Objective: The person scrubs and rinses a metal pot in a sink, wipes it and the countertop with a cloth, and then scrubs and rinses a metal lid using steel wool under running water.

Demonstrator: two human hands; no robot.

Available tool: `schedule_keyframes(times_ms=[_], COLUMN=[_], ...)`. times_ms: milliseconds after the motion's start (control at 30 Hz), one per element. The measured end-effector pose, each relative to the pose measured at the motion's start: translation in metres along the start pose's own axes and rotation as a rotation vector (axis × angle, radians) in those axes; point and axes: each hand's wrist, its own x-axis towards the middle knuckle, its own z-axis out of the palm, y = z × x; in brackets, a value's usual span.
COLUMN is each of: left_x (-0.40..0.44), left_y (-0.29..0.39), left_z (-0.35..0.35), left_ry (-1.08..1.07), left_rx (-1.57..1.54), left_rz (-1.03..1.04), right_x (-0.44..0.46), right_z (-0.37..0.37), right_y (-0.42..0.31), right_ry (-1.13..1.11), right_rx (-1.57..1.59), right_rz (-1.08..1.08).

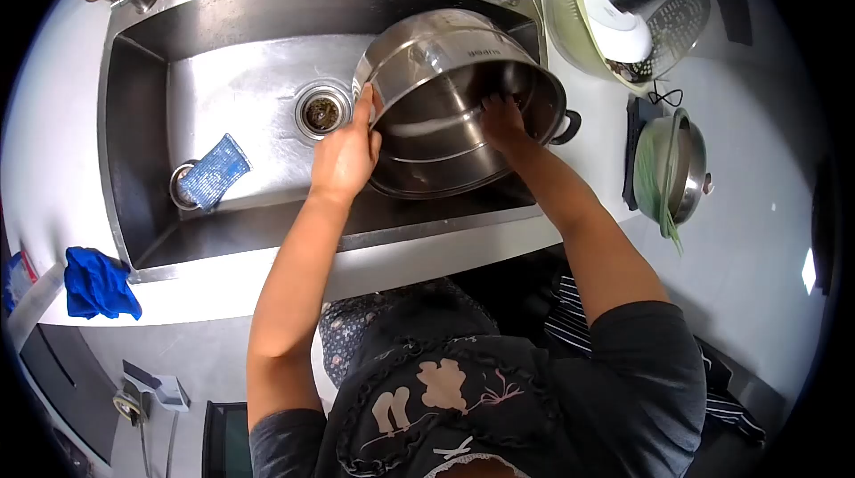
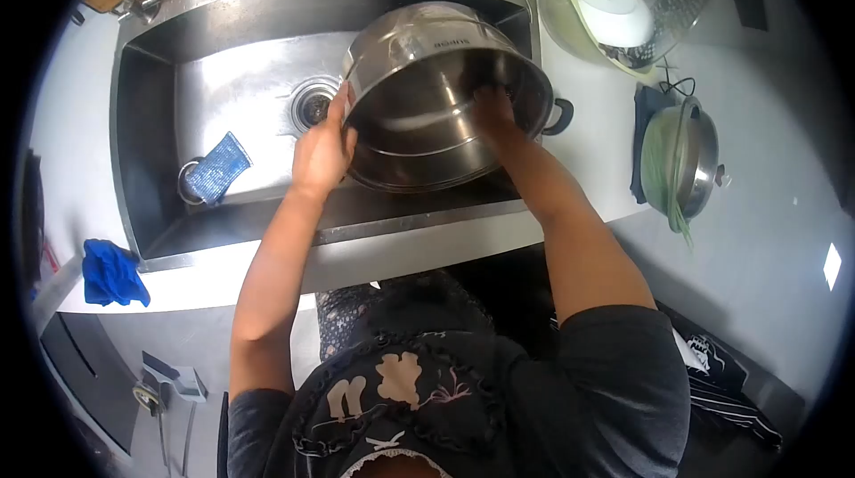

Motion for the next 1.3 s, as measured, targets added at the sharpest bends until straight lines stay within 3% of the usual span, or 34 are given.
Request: schedule_keyframes(times_ms=[67, 133, 167, 200, 300, 400, 500, 567, 633, 733, 767, 833, 900, 1033, 1133, 1233, 1300], left_x=[0.013, 0.003, 0.006, 0.008, 0.008, 0.009, 0.015, 0.022, 0.026, 0.032, 0.033, 0.041, 0.048, 0.052, 0.046, 0.026, 0.000], left_y=[-0.009, 0.010, 0.010, 0.007, 0.002, 0.011, 0.020, 0.027, 0.034, 0.048, 0.051, 0.050, 0.056, 0.056, 0.034, 0.003, -0.014], left_z=[-0.011, -0.017, -0.020, -0.026, -0.049, -0.077, -0.092, -0.095, -0.094, -0.090, -0.088, -0.083, -0.077, -0.081, -0.091, -0.100, -0.073], left_ry=[0.019, 0.006, 0.004, 0.019, -0.009, -0.034, -0.068, -0.114, -0.143, -0.155, -0.158, -0.155, -0.162, -0.186, -0.151, -0.254, -0.109], left_rx=[0.028, 0.052, 0.064, 0.104, 0.166, 0.284, 0.374, 0.407, 0.403, 0.389, 0.385, 0.385, 0.411, 0.491, 0.281, -0.394, -0.749], left_rz=[0.013, -0.002, -0.007, -0.004, -0.028, -0.017, -0.071, -0.129, -0.169, -0.161, -0.143, -0.128, -0.131, -0.079, 0.057, -0.194, -0.317], right_x=[0.017, -0.004, -0.007, -0.001, 0.002, 0.019, 0.010, 0.021, 0.035, 0.053, 0.055, 0.029, -0.003, -0.009, -0.018, -0.020, -0.019], right_z=[0.005, 0.028, 0.015, -0.004, -0.033, -0.008, -0.033, -0.026, -0.024, -0.059, -0.054, -0.026, -0.014, -0.005, -0.003, 0.001, -0.001], right_y=[-0.023, -0.050, -0.078, -0.102, -0.119, -0.146, -0.168, -0.153, -0.101, -0.026, -0.024, -0.066, -0.110, -0.094, -0.087, -0.085, -0.085], right_ry=[0.038, 0.082, 0.073, -0.073, -0.089, 0.217, 0.105, -0.002, 0.057, 0.414, 0.488, 0.191, -0.003, 0.133, 0.115, 0.186, 0.171], right_rx=[0.051, 0.371, 0.394, 0.420, 0.836, 0.942, 0.930, 0.447, 0.207, -0.366, -0.313, 0.068, 0.439, 0.578, 0.547, 0.558, 0.578], right_rz=[0.097, -0.045, 0.031, -0.034, -0.061, -0.290, -0.299, -0.340, -0.177, -0.259, -0.203, -0.007, -0.180, -0.236, -0.257, -0.296, -0.278])
